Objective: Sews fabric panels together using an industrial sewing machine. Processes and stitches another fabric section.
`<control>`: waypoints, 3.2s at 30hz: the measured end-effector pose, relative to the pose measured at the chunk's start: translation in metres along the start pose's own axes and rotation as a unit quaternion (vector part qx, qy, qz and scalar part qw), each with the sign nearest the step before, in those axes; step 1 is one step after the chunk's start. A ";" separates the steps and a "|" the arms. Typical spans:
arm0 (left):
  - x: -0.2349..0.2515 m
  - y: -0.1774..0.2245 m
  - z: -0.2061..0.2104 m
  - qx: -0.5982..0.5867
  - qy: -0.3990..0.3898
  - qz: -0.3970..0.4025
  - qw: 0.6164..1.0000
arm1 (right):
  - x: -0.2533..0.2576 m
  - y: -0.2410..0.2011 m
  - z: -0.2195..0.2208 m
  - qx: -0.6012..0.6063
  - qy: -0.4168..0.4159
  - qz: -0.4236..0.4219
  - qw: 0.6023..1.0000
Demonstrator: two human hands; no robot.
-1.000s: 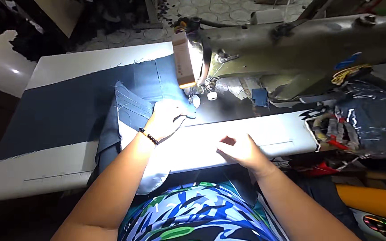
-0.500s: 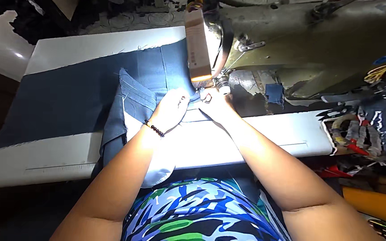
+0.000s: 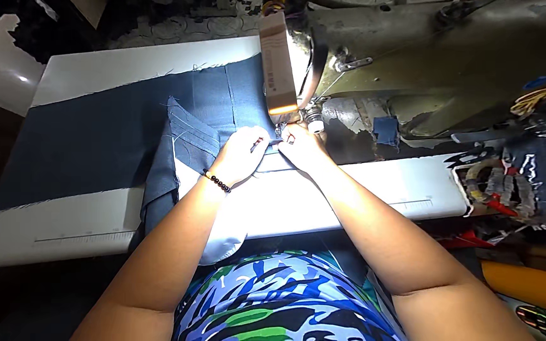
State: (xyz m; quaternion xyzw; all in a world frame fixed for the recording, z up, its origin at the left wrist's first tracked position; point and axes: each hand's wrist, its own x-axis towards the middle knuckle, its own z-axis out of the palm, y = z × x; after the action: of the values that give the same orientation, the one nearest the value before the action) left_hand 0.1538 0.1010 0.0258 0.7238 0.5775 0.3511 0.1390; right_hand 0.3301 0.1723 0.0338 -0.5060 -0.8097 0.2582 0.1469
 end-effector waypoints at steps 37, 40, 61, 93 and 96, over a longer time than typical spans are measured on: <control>0.012 -0.023 0.002 0.018 -0.079 0.107 0.991 | -0.051 0.039 -0.004 -0.098 0.071 -0.280 0.952; 0.017 -0.022 -0.001 0.014 -0.100 0.092 0.991 | -0.051 0.039 -0.005 -0.092 0.064 -0.278 0.954; 0.052 -0.031 -0.012 0.058 -0.104 0.086 0.989 | -0.030 0.026 -0.010 -0.163 0.021 -0.185 0.969; -0.271 -0.033 -0.045 -0.001 -0.050 -0.441 0.896 | -0.049 -0.238 0.085 -0.145 -0.181 -0.527 0.817; -0.270 -0.025 -0.043 -0.020 -0.129 -0.419 0.898 | -0.030 -0.238 0.099 -0.171 -0.251 -0.432 0.849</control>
State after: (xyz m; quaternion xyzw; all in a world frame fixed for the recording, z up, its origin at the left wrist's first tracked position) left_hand 0.0831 -0.1527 -0.0522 0.4508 0.7975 0.1747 0.3610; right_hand 0.1167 0.0339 0.0880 -0.0406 -0.9873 0.1438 -0.0533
